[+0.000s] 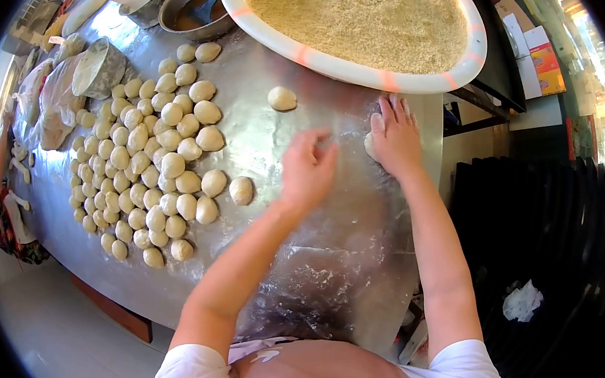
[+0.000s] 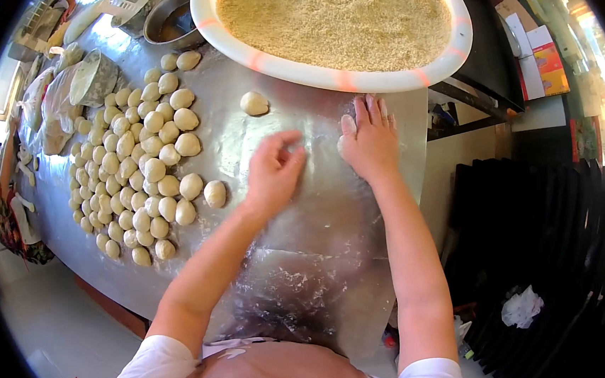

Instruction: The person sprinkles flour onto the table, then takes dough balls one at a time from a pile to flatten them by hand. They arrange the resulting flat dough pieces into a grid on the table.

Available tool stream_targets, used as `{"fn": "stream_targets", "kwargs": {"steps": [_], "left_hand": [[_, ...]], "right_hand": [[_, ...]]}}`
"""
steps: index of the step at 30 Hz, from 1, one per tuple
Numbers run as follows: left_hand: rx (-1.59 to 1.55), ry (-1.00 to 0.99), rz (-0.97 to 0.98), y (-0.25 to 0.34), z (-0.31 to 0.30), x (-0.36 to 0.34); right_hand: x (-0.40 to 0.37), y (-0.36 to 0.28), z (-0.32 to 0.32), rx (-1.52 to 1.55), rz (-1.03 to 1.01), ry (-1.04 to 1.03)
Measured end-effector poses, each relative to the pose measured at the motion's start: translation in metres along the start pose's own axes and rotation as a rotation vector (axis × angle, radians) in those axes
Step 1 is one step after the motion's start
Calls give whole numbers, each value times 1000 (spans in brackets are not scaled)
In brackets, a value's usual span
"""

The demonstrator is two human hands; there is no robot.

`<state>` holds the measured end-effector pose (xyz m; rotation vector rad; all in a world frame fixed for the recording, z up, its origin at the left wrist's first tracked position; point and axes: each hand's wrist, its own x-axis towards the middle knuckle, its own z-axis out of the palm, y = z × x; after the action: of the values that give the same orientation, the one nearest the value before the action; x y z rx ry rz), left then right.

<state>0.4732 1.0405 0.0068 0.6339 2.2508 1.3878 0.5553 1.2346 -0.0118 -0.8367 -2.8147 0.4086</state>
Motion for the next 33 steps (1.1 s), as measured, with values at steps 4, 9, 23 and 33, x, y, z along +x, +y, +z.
{"fn": "stream_targets", "kwargs": {"steps": [4, 9, 23, 33], "left_hand": [[396, 326, 267, 6, -49, 33], [913, 90, 69, 10, -90, -10], [887, -192, 212, -28, -135, -95], [372, -35, 131, -52, -112, -167]], "right_hand": [[-4, 1, -22, 331, 18, 50], [-20, -41, -34, 484, -45, 137], [25, -161, 36, 318, 11, -60], [-20, -168, -18, 388, 23, -155]]}}
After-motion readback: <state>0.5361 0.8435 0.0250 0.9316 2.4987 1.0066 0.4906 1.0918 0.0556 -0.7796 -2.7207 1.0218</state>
